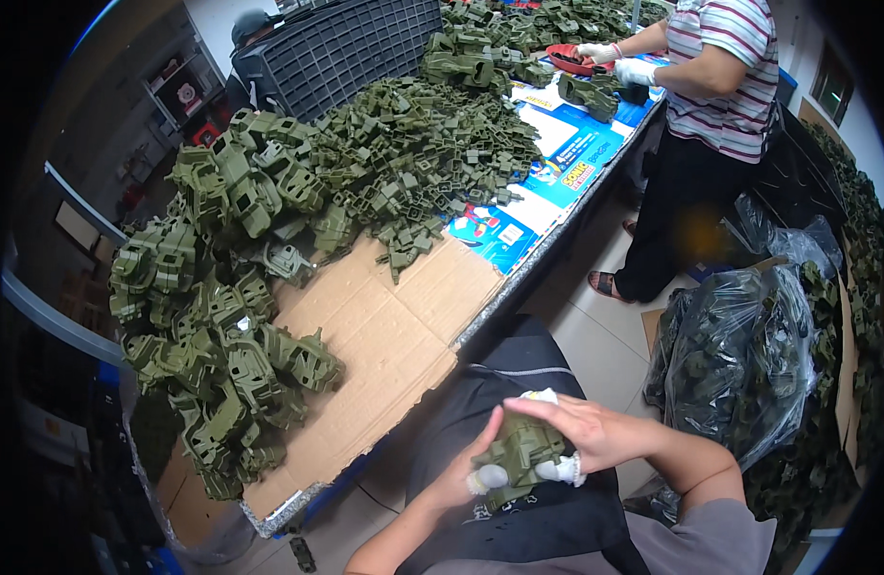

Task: The person sits in a workshop environment and repeatedly picks up green plastic parts from a large pile on a table. They wipe each part individually with a white cloth or tissue, then place the cleaned part into a pile on their lap. The person continues this repetitive cleaning process throughout the video.

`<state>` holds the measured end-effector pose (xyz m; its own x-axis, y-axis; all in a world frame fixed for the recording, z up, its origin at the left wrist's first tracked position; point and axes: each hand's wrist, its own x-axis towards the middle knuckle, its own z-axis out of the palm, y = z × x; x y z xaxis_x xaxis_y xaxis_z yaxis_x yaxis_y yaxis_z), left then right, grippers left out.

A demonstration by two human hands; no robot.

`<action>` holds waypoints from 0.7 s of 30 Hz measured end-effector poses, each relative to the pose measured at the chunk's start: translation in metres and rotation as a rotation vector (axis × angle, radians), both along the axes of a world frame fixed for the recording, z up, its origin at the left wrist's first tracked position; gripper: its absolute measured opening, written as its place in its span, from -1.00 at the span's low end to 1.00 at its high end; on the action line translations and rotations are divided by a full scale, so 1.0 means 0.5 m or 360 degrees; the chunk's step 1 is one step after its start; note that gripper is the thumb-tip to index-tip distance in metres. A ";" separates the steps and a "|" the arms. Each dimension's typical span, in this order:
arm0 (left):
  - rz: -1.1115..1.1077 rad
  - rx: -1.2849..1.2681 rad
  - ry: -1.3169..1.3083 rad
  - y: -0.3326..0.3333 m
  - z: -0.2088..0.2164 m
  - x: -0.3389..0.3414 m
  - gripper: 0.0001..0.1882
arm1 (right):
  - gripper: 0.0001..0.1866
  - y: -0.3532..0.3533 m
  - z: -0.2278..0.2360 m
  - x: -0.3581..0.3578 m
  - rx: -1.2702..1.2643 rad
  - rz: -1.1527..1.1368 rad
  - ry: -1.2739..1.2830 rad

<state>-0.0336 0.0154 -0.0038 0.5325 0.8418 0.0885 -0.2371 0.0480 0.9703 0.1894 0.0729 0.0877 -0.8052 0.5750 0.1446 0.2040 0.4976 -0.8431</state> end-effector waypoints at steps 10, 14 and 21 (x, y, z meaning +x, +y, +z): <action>0.0157 0.0775 0.0786 0.023 -0.012 0.016 -0.08 | -0.20 0.028 0.027 0.044 -0.0217 -0.0113 -0.0285; 0.0381 0.0239 0.0265 0.011 -0.019 -0.032 0.29 | -0.18 0.027 -0.004 0.075 -0.0563 -0.0489 0.0184; 0.0415 0.0920 0.0897 0.053 0.013 -0.046 0.18 | -0.48 0.067 0.010 0.094 -0.0059 -0.0362 0.0004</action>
<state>-0.0566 0.0419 0.0029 0.4210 0.8478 0.3224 0.3547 -0.4810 0.8018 0.2363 0.1066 0.0925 -0.6538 0.7468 0.1215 0.3055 0.4075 -0.8606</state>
